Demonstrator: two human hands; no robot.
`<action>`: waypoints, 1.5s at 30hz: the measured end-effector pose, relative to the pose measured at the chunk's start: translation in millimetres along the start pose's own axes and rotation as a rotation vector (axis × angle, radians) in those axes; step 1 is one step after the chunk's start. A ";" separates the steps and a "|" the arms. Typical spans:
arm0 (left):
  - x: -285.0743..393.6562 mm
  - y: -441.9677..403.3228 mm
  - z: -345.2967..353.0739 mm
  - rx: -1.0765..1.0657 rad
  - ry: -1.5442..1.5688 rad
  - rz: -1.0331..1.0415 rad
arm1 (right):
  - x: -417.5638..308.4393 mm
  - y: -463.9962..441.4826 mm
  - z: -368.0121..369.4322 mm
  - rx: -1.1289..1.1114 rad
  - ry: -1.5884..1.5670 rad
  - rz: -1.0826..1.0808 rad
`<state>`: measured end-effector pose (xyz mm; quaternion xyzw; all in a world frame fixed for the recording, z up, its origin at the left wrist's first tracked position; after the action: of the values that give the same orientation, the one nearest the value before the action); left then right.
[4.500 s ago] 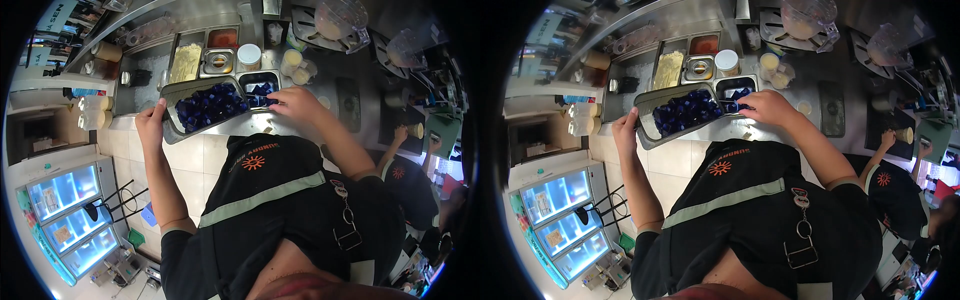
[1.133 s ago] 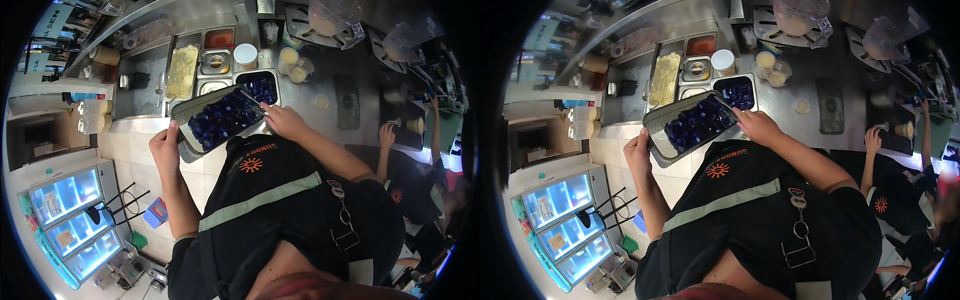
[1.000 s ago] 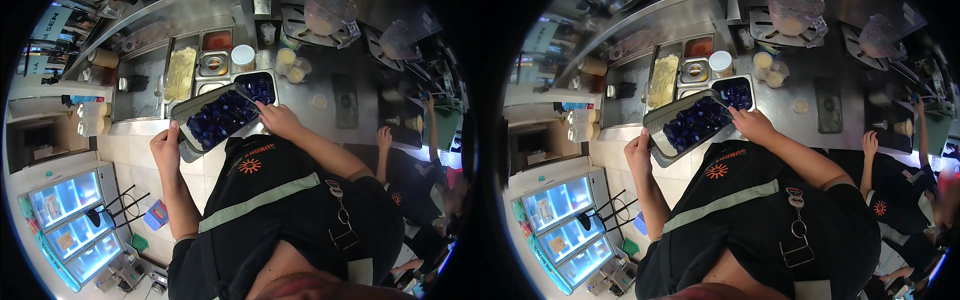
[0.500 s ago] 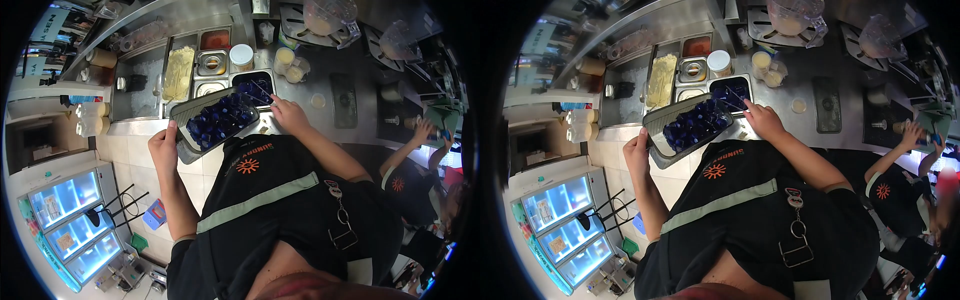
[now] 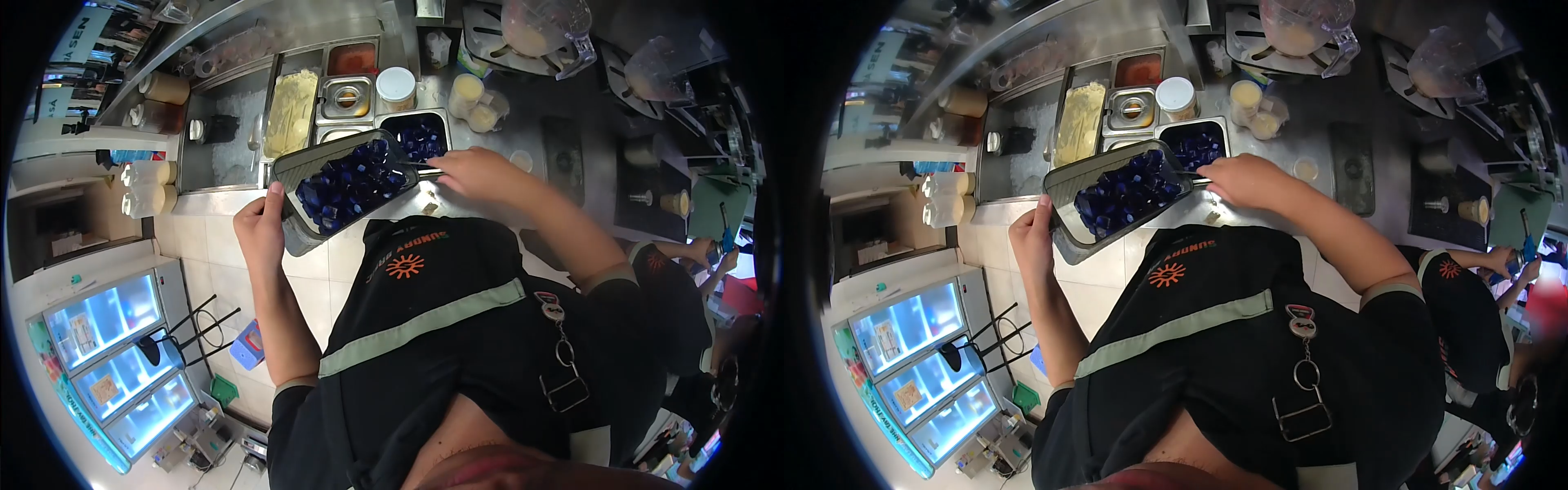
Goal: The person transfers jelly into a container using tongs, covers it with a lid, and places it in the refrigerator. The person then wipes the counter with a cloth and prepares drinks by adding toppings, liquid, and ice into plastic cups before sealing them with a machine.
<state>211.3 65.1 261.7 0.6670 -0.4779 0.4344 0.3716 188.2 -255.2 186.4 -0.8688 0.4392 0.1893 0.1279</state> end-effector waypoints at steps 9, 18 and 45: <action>8.5 -1.2 4.4 -0.018 0.042 -0.024 | -11.9 -4.0 38.0 0.245 0.265 0.096; -1.9 -0.6 2.3 -0.004 0.006 -0.065 | -2.0 17.0 31.6 0.480 0.255 0.134; -2.3 8.4 -5.5 0.011 -0.011 0.000 | -2.5 -15.5 49.7 -0.105 0.019 0.079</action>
<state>201.6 68.6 262.1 0.6714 -0.4775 0.4335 0.3652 188.7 -225.1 143.9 -0.8581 0.4638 0.2089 0.0704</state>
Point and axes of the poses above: each hand's wrist, its own y-axis away from the middle knuckle, its own z-axis out of the palm, x = y × z, the point moved 10 cm from there along -y, towards the middle knuckle, and after that the axes turned 7 degrees about y, right-handed, at the moved point
